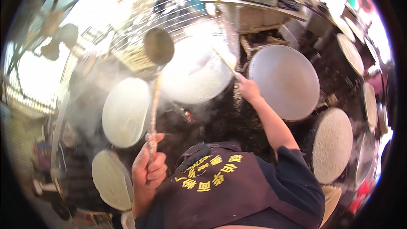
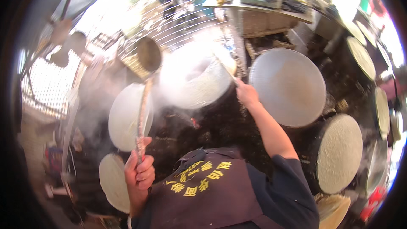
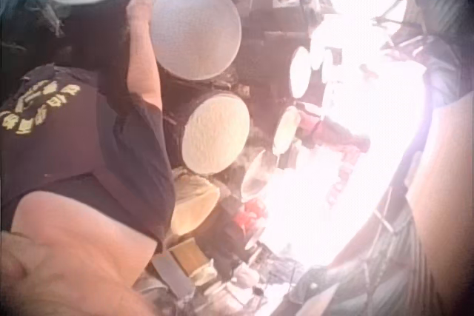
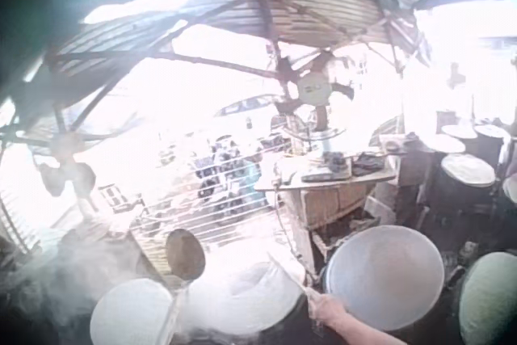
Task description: The person ladles batter onto several hot cylindrical cooking surfaces, spreads it into thin circular sheets, and removes the cooked sheets to stack them. The process repeats continuously across multiple burners.
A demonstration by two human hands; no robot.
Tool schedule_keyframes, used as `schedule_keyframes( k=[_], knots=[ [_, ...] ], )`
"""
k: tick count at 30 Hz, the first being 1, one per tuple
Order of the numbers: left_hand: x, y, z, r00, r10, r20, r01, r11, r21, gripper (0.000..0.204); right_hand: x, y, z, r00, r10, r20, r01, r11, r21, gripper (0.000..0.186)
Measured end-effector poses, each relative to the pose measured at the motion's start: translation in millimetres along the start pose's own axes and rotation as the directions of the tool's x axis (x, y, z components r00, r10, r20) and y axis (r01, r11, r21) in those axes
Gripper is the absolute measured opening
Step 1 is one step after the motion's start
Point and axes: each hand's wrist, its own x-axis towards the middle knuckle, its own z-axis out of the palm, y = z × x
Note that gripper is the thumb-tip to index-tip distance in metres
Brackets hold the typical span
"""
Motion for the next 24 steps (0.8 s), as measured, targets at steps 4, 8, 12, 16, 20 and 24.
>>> schedule_keyframes(
  k=[4, 8, 12, 16, 20, 24],
  knots=[
    [11.3, 5.9, 5.5, 0.997, -0.054, 0.054, 0.057, 0.998, -0.041, 0.053, 9.6, -7.3, 0.3, 0.996, -0.03, -0.082, 0.039, 0.994, 0.106, 0.044],
    [-0.2, 6.3, -2.7, 0.999, -0.042, 0.01, 0.043, 0.997, -0.062, 0.051, -67.6, -18.0, 0.8, 0.984, -0.107, -0.146, 0.14, 0.96, 0.24, 0.056],
    [15.6, 4.4, 4.4, 0.998, -0.064, 0.005, 0.064, 0.992, -0.113, 0.051, -56.1, -21.0, 17.3, 0.98, 0.196, -0.046, -0.187, 0.971, 0.148, 0.059],
    [43.3, 3.8, 14.3, 0.988, -0.154, 0.026, 0.156, 0.964, -0.214, 0.05, 20.2, -35.2, 31.0, 0.996, 0.044, -0.072, -0.038, 0.995, 0.088, 0.052],
    [32.7, 2.2, 12.1, 0.988, -0.156, -0.019, 0.15, 0.973, -0.176, 0.05, 6.5, -36.8, 1.4, 0.999, 0.049, -0.021, -0.045, 0.986, 0.163, 0.056],
    [30.1, 2.1, -1.1, 0.991, -0.135, -0.022, 0.128, 0.971, -0.2, 0.05, -18.3, -34.2, 26.8, 0.968, 0.228, -0.104, -0.217, 0.97, 0.109, 0.059]
  ],
)
